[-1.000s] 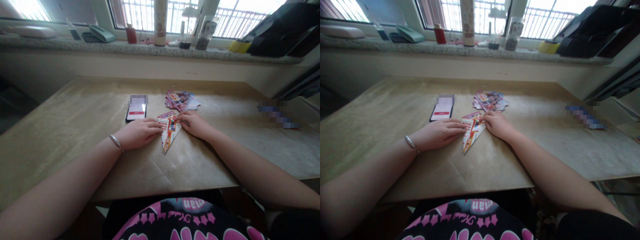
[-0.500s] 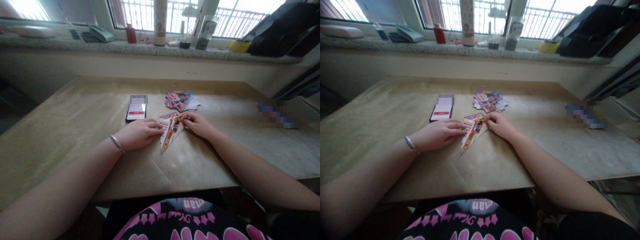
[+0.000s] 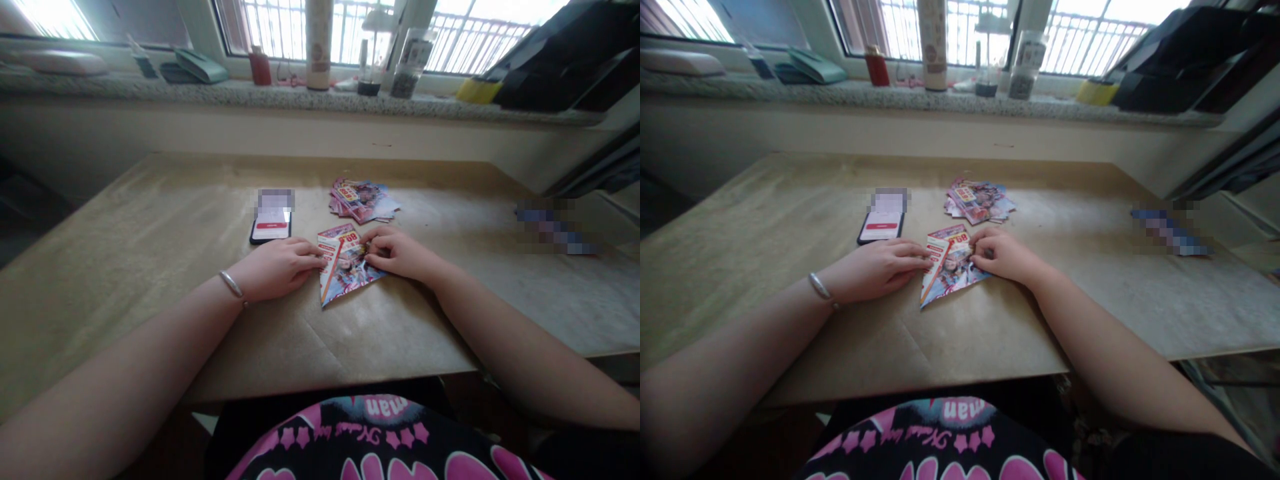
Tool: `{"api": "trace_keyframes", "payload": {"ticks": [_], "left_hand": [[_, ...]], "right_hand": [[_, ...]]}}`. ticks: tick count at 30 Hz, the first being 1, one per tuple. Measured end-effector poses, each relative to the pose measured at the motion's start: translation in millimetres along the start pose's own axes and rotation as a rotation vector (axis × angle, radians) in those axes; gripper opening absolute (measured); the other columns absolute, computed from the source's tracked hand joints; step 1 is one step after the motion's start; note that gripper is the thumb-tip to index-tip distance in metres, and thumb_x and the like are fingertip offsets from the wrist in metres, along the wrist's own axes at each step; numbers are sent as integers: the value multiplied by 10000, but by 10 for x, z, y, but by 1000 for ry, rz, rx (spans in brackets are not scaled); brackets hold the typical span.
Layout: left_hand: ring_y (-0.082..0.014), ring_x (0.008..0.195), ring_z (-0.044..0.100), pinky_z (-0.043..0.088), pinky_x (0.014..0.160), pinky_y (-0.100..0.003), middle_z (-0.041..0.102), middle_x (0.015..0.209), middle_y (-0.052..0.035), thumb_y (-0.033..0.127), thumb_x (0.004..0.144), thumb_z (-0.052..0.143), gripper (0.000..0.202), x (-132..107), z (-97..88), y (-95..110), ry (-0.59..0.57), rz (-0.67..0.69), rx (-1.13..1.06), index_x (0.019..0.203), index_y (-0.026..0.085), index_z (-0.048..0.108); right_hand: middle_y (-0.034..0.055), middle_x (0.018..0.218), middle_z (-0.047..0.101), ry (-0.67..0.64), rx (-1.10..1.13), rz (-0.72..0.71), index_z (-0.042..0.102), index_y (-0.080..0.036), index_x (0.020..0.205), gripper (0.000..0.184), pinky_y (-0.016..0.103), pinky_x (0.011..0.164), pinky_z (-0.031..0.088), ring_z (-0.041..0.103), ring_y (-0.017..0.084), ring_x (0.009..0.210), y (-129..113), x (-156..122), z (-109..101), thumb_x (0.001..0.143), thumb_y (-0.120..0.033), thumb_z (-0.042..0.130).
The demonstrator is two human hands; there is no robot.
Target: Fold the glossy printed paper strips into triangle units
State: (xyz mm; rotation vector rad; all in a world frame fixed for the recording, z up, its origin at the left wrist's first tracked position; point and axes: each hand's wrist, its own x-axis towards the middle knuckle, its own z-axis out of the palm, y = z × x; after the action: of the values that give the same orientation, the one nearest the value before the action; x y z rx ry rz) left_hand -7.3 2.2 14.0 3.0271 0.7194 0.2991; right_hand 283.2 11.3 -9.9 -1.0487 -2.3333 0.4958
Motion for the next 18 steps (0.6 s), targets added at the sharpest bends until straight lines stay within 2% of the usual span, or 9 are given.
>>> {"api": "trace_keyframes", "payload": {"ticks": [3, 8, 13, 18], "left_hand": [[-217, 1145, 589, 507, 981, -379, 631, 1249, -82, 175, 916, 470, 369, 2, -5, 3, -11, -2, -3, 1247, 224, 626], [-214, 1149, 587, 504, 986, -377, 628, 1254, -79, 179, 917, 468, 367, 3, -7, 11, 1, 4, -3, 1250, 221, 618], [-218, 1132, 598, 512, 972, -383, 632, 1252, -79, 170, 907, 481, 350, 13, -12, 21, 22, 7, -1, 1222, 212, 627], [-211, 1137, 592, 502, 983, -375, 631, 1242, -86, 173, 915, 465, 346, 18, -1, 13, 10, 0, -11, 1221, 212, 623]], "right_hand": [[102, 1029, 650, -9, -84, -77, 630, -194, 774, 64, 402, 918, 479, 610, 222, 980, -5, -18, 9, 788, -256, 622], [123, 1198, 609, -51, -262, -98, 637, -179, 1089, 319, 451, 1017, 433, 544, 265, 1150, -111, -23, 44, 780, -161, 560], [140, 1286, 583, -95, -427, -44, 597, -131, 1233, 458, 455, 1046, 408, 511, 276, 1192, -268, 2, 110, 789, -122, 487], [141, 1286, 589, -96, -526, 33, 576, -109, 1298, 494, 475, 1057, 379, 482, 302, 1184, -381, 44, 167, 817, -158, 474]]}}
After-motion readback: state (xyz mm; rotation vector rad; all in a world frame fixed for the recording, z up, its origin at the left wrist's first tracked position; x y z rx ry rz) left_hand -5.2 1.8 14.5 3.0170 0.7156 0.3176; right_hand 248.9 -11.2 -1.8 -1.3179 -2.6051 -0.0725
